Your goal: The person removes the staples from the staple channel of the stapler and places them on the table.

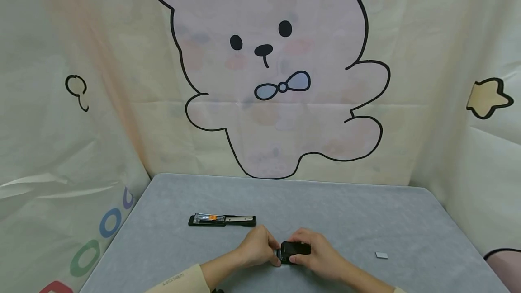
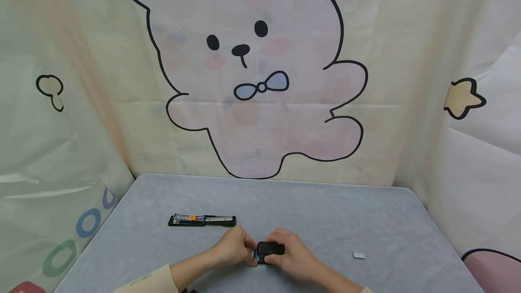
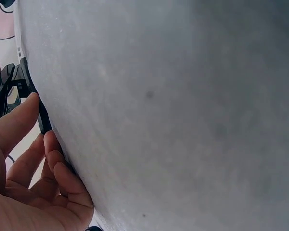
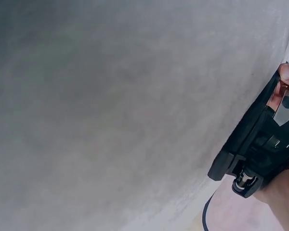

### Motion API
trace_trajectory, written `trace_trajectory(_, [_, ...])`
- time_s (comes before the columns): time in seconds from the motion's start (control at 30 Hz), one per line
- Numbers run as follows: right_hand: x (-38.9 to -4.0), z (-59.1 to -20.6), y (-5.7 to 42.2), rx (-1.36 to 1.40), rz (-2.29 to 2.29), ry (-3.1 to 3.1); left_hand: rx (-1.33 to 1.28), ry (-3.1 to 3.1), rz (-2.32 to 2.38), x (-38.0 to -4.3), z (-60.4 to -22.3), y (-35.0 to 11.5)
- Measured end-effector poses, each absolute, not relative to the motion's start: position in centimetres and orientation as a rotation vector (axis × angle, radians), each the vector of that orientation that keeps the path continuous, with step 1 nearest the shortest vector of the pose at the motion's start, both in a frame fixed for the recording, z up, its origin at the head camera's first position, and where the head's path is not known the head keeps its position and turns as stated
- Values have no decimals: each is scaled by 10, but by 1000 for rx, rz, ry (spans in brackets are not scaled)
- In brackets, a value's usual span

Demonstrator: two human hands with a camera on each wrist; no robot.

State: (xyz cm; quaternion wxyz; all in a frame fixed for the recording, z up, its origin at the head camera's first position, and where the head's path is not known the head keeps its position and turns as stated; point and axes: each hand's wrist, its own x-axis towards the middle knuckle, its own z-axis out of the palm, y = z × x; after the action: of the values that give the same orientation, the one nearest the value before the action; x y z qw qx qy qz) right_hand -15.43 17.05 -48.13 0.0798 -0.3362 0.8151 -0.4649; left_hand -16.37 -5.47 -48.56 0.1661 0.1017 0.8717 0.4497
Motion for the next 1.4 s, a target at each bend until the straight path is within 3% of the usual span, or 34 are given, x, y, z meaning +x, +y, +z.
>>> trace_trajectory(1.4, [-148,-449,203,-813,-1377,2506,279,2480,1242,-164,-478,-53])
